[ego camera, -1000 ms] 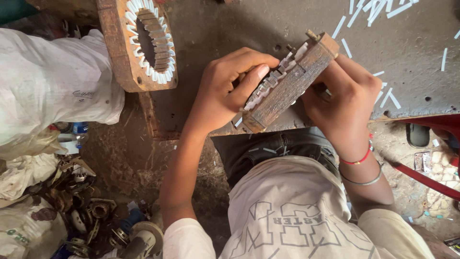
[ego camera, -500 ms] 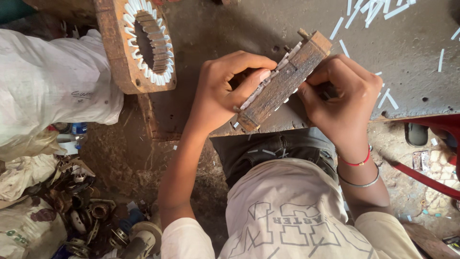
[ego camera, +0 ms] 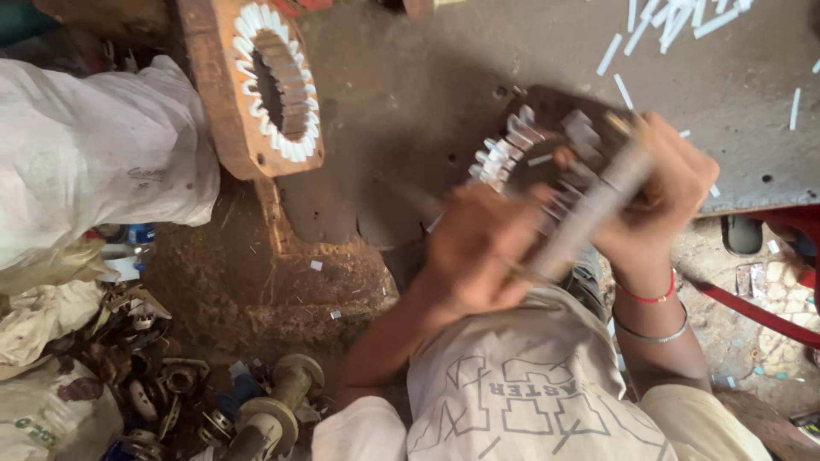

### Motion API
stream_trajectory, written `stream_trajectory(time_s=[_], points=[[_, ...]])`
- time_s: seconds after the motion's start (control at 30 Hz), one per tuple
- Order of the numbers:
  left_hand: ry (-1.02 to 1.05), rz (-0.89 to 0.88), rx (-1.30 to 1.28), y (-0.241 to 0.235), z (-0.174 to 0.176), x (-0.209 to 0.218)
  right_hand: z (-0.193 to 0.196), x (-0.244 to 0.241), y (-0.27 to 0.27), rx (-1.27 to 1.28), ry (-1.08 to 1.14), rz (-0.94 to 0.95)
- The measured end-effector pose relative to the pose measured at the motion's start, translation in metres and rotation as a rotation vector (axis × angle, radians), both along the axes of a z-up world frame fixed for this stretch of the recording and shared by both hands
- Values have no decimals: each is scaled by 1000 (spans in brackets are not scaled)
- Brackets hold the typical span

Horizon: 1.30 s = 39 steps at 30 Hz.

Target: The person inserts rectangular white insulation papers into the slots of a metal motor stator core by hand and using shears to trim pieces.

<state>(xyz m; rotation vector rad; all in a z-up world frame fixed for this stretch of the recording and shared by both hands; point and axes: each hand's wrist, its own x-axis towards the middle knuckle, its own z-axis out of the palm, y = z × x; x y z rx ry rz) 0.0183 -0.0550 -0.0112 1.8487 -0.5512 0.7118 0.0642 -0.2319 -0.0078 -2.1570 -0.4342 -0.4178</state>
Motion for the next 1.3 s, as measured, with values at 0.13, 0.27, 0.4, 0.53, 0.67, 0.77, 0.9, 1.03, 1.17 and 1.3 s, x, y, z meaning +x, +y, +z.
stream_trajectory(time_s=[0.13, 0.27, 0.4, 0.53, 0.67, 0.77, 0.9, 1.03, 1.17, 1.3], points=[[-151, 61, 478, 0, -9, -7, 12, 2, 1, 50, 117, 15], [-111, 58, 358, -3, -11, -7, 14, 4, 4, 57, 147, 4], [-113, 80, 365, -4, -11, -5, 16, 3, 6, 63, 184, -8], [-57, 66, 195, -5, -8, -3, 18, 5, 7, 40, 147, 29], [207, 36, -312, 5, -2, -10, 20, 8, 11, 21, 63, 106], [456, 13, -589, 24, -1, -16, 19, 6, 11, 24, 91, 139], [472, -5, -481, 26, -2, -20, 12, 3, 7, -3, 109, 173], [434, 20, -367, 26, 2, -18, 12, 3, 7, -7, 72, 185], [371, 150, -220, 31, 4, -13, 13, 2, 8, -5, 66, 167], [333, 241, -97, 26, 2, -12, 19, -1, 0, -58, 11, 125]])
